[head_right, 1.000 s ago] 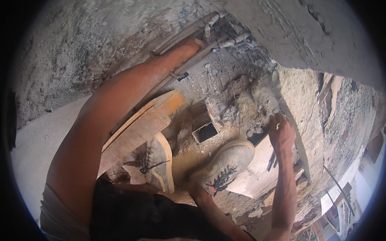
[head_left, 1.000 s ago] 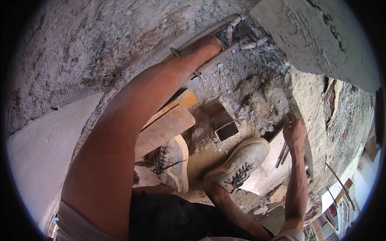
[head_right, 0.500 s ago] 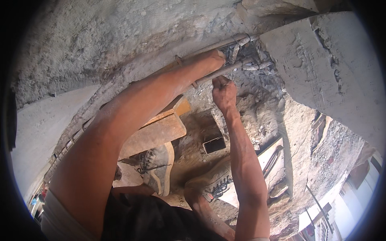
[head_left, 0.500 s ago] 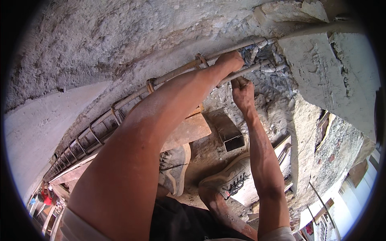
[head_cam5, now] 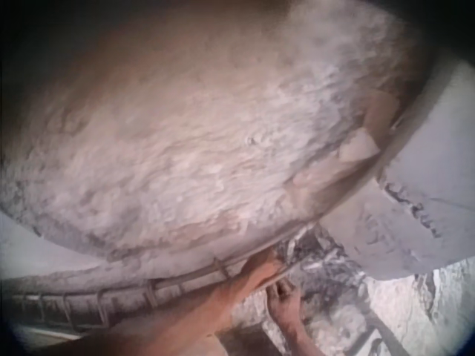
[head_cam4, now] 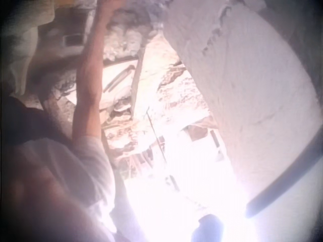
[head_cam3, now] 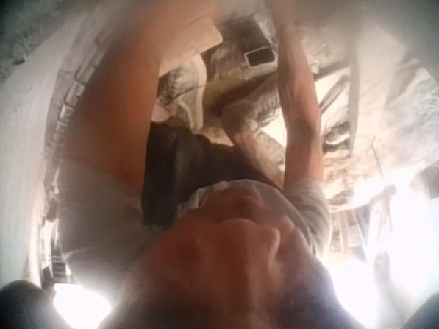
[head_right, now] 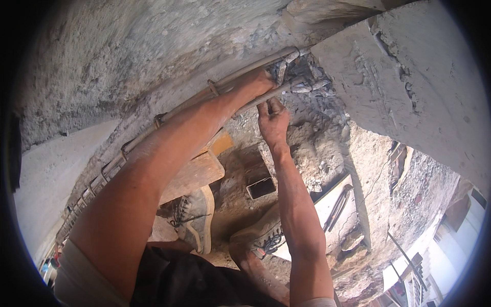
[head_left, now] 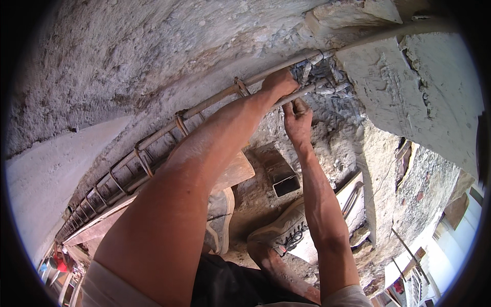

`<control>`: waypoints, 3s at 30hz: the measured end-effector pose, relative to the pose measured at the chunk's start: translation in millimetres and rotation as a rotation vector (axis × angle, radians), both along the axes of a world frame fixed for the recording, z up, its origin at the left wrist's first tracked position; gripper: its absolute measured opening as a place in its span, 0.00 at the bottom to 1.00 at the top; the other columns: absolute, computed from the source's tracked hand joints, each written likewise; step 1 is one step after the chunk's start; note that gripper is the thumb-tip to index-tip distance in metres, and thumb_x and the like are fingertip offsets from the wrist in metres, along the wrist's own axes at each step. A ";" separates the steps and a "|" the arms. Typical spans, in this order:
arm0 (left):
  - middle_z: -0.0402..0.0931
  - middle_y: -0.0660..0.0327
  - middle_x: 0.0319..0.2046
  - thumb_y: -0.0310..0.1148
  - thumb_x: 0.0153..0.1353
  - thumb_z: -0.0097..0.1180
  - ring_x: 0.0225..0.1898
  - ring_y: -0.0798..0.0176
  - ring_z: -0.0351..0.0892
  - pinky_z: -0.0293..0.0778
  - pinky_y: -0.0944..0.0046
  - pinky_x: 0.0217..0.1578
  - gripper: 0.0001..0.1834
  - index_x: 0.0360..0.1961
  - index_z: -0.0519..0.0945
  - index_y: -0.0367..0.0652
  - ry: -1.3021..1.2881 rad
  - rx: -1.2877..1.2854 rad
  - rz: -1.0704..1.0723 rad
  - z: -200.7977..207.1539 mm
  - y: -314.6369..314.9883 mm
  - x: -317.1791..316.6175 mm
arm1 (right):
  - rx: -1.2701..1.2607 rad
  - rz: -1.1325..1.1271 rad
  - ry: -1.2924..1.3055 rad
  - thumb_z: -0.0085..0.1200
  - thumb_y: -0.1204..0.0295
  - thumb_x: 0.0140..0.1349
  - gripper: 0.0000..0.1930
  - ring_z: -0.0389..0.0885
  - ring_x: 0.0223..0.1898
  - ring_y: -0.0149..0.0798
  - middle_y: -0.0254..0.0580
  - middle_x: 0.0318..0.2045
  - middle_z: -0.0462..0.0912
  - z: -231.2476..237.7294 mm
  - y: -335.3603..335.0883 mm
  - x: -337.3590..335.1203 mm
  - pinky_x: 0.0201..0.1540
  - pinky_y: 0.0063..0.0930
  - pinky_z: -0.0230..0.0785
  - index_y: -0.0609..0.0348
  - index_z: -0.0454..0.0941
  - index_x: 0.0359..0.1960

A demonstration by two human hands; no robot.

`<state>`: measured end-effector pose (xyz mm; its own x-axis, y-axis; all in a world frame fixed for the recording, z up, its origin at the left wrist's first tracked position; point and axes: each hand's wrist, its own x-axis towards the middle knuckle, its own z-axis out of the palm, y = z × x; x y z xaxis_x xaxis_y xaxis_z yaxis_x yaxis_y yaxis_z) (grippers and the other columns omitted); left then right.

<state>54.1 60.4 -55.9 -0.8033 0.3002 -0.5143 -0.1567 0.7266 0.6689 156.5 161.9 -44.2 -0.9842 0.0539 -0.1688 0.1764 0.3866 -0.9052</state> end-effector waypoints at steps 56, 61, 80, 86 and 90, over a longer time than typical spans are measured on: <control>0.74 0.37 0.41 0.70 0.59 0.20 0.47 0.43 0.74 0.67 0.46 0.48 0.49 0.42 0.76 0.31 -0.136 0.128 0.112 33.9 10.7 26.2 | 0.086 -0.391 -0.274 0.56 0.69 0.56 0.11 0.69 0.22 0.29 0.37 0.19 0.79 26.2 37.4 37.0 0.28 0.28 0.64 0.66 0.80 0.26; 0.46 0.41 0.66 0.75 0.53 0.28 0.69 0.45 0.43 0.43 0.51 0.65 0.53 0.66 0.54 0.40 -0.210 0.288 0.320 45.1 10.5 25.1 | -0.222 -0.189 -0.428 0.53 0.68 0.61 0.11 0.68 0.21 0.26 0.33 0.18 0.76 36.1 26.2 34.1 0.26 0.26 0.63 0.65 0.81 0.30; 0.72 0.52 0.34 0.38 0.57 0.48 0.34 0.60 0.67 0.63 0.58 0.35 0.14 0.34 0.72 0.36 -0.198 0.166 0.294 11.1 -25.7 25.5 | -0.637 -0.134 -0.655 0.62 0.65 0.56 0.17 0.74 0.24 0.29 0.36 0.25 0.78 -13.1 18.6 11.1 0.28 0.22 0.69 0.64 0.79 0.42; 0.75 0.50 0.38 0.39 0.55 0.41 0.40 0.47 0.75 0.69 0.55 0.40 0.16 0.36 0.75 0.40 0.135 0.090 -0.148 -23.4 -24.3 2.3 | -1.015 -0.298 -0.756 0.47 0.67 0.65 0.15 0.76 0.29 0.33 0.40 0.35 0.75 -30.8 32.4 -0.4 0.33 0.25 0.73 0.64 0.71 0.48; 0.68 0.51 0.28 0.27 0.55 0.44 0.31 0.54 0.70 0.65 0.56 0.33 0.05 0.28 0.70 0.36 0.426 0.179 -0.264 -18.3 -24.7 15.3 | -1.028 -0.188 -0.764 0.35 0.66 0.69 0.15 0.76 0.32 0.36 0.42 0.37 0.73 -68.9 30.0 -7.6 0.35 0.28 0.75 0.63 0.66 0.50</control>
